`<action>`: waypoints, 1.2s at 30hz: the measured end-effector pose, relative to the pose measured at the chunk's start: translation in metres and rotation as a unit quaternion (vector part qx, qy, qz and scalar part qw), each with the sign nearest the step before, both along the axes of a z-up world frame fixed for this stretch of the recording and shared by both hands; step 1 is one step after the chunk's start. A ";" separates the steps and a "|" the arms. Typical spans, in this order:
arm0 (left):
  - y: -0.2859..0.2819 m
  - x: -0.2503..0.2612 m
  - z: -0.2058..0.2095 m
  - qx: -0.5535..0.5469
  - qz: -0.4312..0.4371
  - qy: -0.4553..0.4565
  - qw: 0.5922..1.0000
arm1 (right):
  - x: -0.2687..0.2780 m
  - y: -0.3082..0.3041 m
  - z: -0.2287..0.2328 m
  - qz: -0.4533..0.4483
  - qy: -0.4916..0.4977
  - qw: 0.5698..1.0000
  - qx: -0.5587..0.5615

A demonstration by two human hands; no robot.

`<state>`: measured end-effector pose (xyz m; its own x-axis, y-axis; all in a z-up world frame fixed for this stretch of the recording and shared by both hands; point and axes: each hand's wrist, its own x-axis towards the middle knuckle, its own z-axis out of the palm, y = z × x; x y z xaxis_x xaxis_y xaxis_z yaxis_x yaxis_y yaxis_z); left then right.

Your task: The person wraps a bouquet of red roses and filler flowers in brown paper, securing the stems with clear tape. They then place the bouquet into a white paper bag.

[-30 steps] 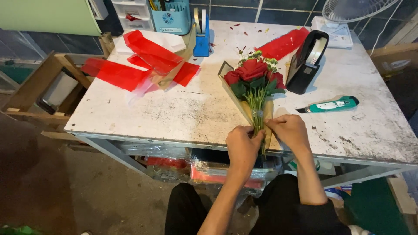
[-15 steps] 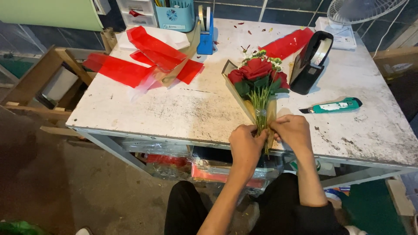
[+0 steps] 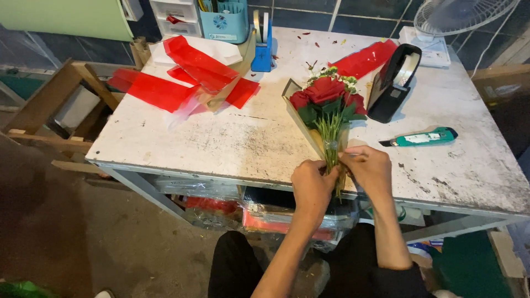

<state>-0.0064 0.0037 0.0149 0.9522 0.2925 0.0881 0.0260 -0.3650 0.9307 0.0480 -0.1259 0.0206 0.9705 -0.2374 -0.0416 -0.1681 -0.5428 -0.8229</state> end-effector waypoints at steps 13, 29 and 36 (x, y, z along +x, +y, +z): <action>-0.002 0.004 -0.004 0.017 0.005 0.004 1.000 | -0.006 -0.007 0.003 0.025 0.069 0.997 0.032; 0.002 0.002 -0.001 0.010 -0.007 0.011 1.000 | -0.013 -0.005 0.003 0.042 0.042 0.986 0.155; 0.000 -0.003 0.004 0.024 -0.003 0.019 1.000 | -0.018 -0.002 0.003 0.023 0.036 0.978 0.202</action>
